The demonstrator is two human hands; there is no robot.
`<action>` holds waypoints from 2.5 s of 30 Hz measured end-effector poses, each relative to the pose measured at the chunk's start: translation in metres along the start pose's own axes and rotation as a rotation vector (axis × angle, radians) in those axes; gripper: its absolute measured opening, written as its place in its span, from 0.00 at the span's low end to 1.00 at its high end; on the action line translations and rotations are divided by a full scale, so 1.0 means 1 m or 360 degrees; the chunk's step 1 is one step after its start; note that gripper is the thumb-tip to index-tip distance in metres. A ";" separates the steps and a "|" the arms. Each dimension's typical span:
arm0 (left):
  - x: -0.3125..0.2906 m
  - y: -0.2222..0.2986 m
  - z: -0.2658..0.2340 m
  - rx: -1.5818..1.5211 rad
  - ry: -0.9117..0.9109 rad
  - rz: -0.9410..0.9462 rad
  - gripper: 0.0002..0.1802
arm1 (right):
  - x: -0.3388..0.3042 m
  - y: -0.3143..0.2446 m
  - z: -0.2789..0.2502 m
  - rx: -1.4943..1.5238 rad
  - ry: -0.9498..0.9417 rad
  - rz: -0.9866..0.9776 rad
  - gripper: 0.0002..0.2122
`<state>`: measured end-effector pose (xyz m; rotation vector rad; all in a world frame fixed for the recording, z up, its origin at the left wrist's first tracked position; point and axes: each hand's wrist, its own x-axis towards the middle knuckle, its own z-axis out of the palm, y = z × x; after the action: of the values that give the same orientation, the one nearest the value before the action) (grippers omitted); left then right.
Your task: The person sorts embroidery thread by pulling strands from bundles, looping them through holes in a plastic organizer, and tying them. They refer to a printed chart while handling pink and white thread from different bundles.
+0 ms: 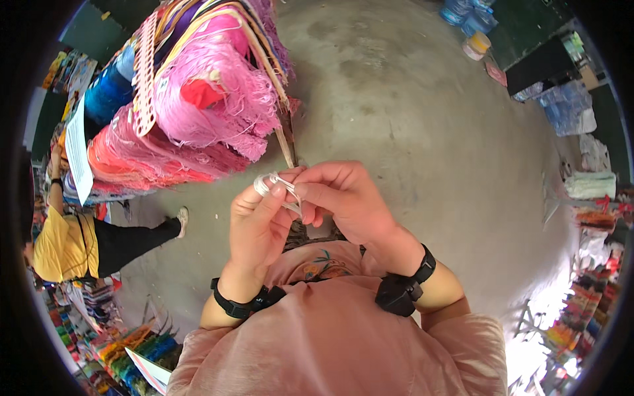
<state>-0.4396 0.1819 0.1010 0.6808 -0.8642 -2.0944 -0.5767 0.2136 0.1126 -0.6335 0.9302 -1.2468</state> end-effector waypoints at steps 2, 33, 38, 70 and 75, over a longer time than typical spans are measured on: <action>-0.003 0.007 -0.006 -0.0270 -0.0063 0.0040 0.10 | 0.004 -0.001 0.006 0.0094 -0.0019 0.0036 0.04; 0.003 0.042 -0.038 -0.0434 0.0144 0.0000 0.14 | 0.046 0.007 0.038 0.0489 -0.0125 0.0262 0.05; 0.004 0.036 -0.044 -0.0279 -0.0002 0.0000 0.12 | 0.044 0.011 0.044 -0.0202 -0.0097 0.0227 0.04; 0.005 0.042 -0.039 -0.0281 -0.0114 -0.0041 0.25 | 0.045 0.014 0.046 -0.0026 -0.0048 0.0275 0.04; 0.006 0.043 -0.040 -0.0370 -0.0129 -0.0086 0.24 | 0.047 0.012 0.043 0.0184 -0.0086 0.0326 0.07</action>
<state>-0.3964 0.1416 0.1068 0.5037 -0.6379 -2.2400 -0.5315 0.1675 0.1129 -0.4664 0.8494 -1.0870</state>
